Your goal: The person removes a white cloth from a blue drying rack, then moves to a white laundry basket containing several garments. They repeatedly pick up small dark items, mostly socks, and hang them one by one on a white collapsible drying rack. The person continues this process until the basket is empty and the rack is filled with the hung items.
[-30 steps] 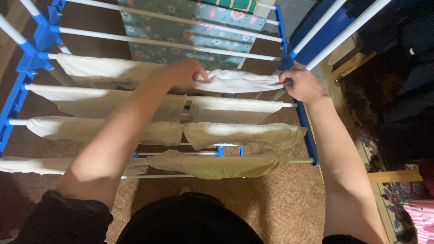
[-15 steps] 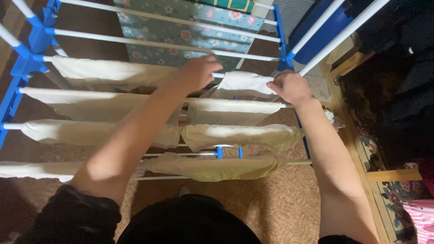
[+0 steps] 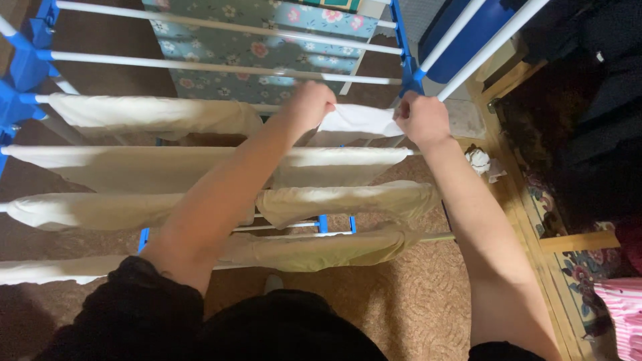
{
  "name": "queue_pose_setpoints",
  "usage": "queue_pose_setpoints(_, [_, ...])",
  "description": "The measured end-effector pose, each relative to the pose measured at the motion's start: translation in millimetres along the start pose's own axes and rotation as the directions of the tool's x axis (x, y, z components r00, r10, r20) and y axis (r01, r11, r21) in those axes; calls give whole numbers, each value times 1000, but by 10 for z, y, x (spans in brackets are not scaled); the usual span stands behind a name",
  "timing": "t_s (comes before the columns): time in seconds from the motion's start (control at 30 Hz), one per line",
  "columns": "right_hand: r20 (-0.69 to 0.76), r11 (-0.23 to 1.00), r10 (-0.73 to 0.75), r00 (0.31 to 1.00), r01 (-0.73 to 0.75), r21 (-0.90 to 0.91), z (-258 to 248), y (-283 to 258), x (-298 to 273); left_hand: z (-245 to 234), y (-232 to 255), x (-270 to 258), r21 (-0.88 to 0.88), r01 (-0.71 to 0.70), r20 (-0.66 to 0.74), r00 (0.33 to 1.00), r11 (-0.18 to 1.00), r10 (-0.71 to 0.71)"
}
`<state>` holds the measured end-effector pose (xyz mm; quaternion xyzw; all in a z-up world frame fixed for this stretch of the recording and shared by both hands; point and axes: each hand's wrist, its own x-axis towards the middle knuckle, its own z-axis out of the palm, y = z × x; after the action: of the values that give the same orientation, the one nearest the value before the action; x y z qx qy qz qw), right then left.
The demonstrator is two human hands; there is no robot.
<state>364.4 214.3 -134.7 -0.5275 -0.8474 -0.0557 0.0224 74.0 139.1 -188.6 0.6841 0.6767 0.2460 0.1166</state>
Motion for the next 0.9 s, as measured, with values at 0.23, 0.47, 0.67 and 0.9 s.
queue_pose_setpoints(0.23, [-391,914,-262,882,357,192,-731,-673,164,-542,-81,-307,-5,-101,93,990,995,101])
queue_pose_setpoints(0.47, [-184,962,-260,948,272,40,-239,-1161,654,-882,-79,-591,176,-119,170,981,977,89])
queue_pose_setpoints(0.67, [535,955,-248,808,110,276,-1255,-1614,-90,-1037,-39,-690,278,-92,236,971,956,25])
queue_pose_setpoints(0.9, [601,940,-245,761,35,338,-1303,-1543,-102,-999,-137,-672,268,16,216,973,963,-76])
